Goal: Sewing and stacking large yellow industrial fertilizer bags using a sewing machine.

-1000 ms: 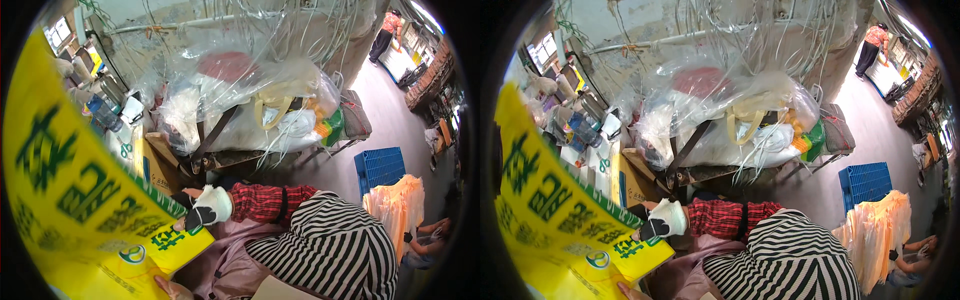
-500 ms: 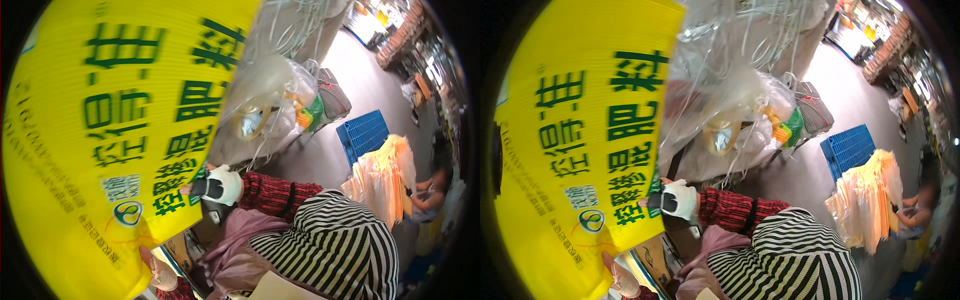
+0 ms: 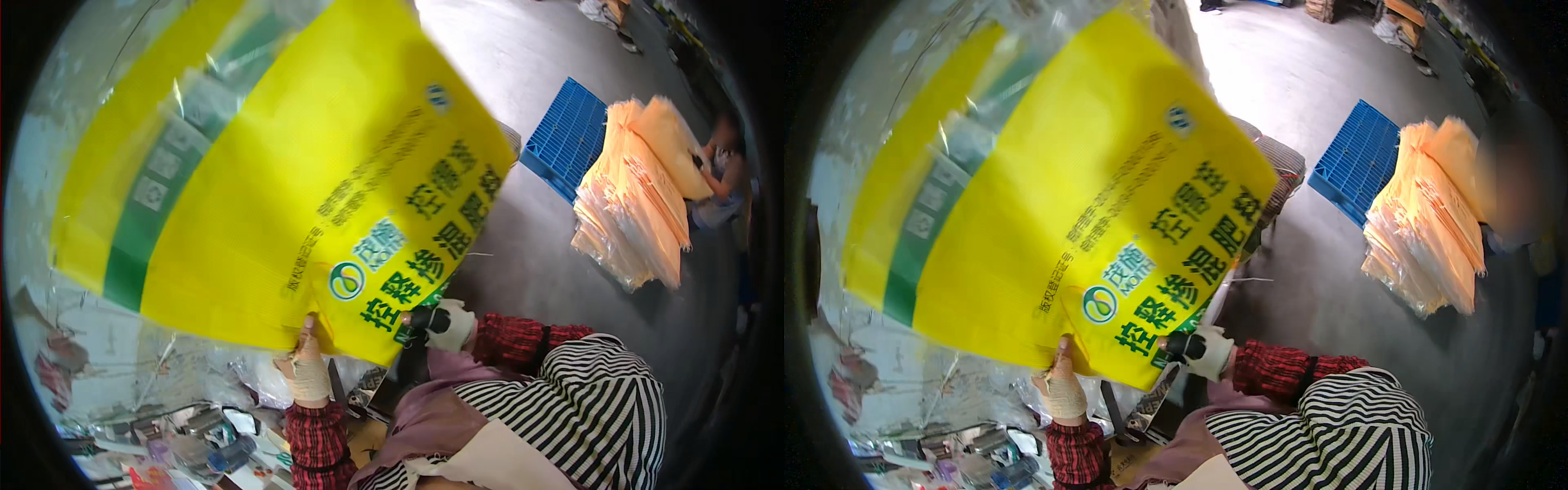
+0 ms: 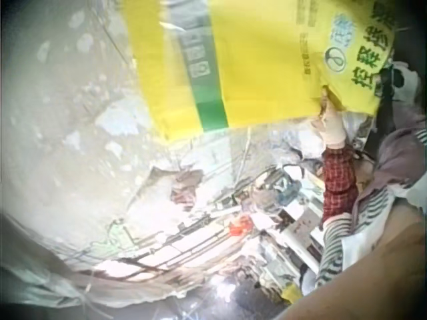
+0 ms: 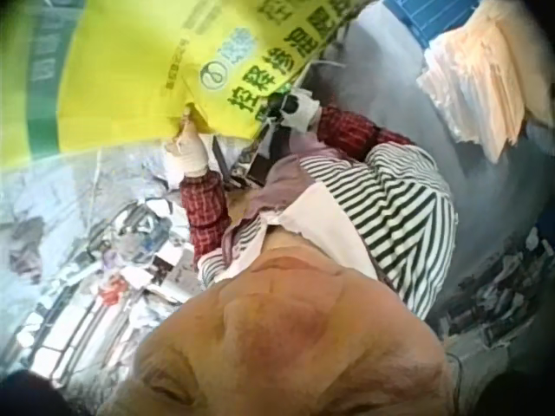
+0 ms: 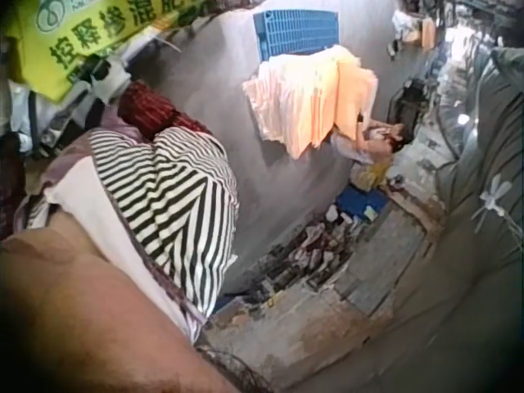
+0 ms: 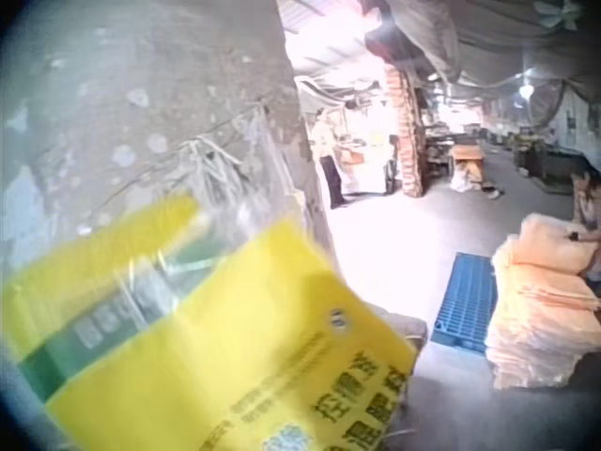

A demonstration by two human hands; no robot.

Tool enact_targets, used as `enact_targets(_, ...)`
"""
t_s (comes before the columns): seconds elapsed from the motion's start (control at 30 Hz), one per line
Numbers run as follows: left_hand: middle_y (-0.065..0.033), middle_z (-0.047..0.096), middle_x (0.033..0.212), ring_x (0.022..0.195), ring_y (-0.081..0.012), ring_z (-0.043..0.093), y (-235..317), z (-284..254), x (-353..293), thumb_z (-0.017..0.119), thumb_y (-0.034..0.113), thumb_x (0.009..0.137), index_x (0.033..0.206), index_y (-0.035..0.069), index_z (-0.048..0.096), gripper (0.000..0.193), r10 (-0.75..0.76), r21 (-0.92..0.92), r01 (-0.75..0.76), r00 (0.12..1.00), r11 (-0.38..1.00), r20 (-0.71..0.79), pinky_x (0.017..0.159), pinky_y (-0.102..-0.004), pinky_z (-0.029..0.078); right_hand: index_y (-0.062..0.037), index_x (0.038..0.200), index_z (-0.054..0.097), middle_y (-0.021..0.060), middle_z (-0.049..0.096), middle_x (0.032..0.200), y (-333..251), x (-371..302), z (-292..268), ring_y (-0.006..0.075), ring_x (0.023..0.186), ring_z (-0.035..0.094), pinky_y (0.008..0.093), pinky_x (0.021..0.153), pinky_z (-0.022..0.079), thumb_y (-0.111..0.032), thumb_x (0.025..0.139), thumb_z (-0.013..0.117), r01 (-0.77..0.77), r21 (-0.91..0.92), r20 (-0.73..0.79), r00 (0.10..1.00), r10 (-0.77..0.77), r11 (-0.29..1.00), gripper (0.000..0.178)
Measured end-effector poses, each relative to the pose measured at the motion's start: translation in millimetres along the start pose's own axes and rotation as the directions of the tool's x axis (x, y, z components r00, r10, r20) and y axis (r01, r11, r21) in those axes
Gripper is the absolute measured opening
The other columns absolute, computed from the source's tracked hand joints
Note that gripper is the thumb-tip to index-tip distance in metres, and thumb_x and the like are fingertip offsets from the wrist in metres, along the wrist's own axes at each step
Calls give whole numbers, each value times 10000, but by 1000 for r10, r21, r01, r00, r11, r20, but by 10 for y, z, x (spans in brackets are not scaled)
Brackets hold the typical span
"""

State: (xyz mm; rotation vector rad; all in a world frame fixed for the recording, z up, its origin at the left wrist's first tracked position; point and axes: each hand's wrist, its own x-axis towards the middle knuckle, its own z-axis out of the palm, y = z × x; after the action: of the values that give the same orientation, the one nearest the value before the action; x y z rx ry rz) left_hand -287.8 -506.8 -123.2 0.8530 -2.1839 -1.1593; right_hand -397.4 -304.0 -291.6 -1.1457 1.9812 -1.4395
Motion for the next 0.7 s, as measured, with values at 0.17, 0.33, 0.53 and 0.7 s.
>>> enact_targets(0.17, -92, 644, 1004, 864, -178, 592, -382, 325, 70, 550, 121, 887, 1078, -40, 605, 256, -409, -465, 331, 910, 821, -74, 782, -302, 472, -57, 1092, 604, 111, 659, 970, 392, 249, 580, 175, 875, 625, 298, 736, 501, -246, 904, 579, -361, 485, 121, 930, 348, 796, 267)
enact_targets(0.33, -89, 603, 1097, 925, -223, 603, -2038, 327, -590, 479, 140, 904, 1196, 9, 537, 325, -488, -394, 481, 868, 783, 90, 813, -373, 493, -104, 994, 599, 150, 599, 868, -165, 577, 261, 254, 788, 604, 363, 671, 482, -195, 859, 538, -189, -408, 477, 790, 385, 893, 173)
enact_targets(0.53, -77, 578, 1153, 1014, -246, 573, -1975, 677, -581, 483, 251, 952, 1201, 56, 524, 319, -583, -719, 651, 691, 244, 428, 865, -430, 480, -94, 1058, 576, 160, 621, 943, 147, 510, 44, 306, 882, 613, 369, 776, 493, -311, 757, 690, -292, -439, 232, 877, 421, 850, 388)
enact_targets(0.7, -82, 617, 1108, 986, -248, 598, -1840, 793, -284, 540, 245, 923, 1186, 22, 561, 345, -510, -658, 618, 768, 429, 388, 871, -375, 480, -122, 903, 642, 95, 653, 870, 400, 395, -42, 254, 787, 626, 365, 669, 504, -237, 826, 557, -155, -627, 92, 958, 270, 763, 163)
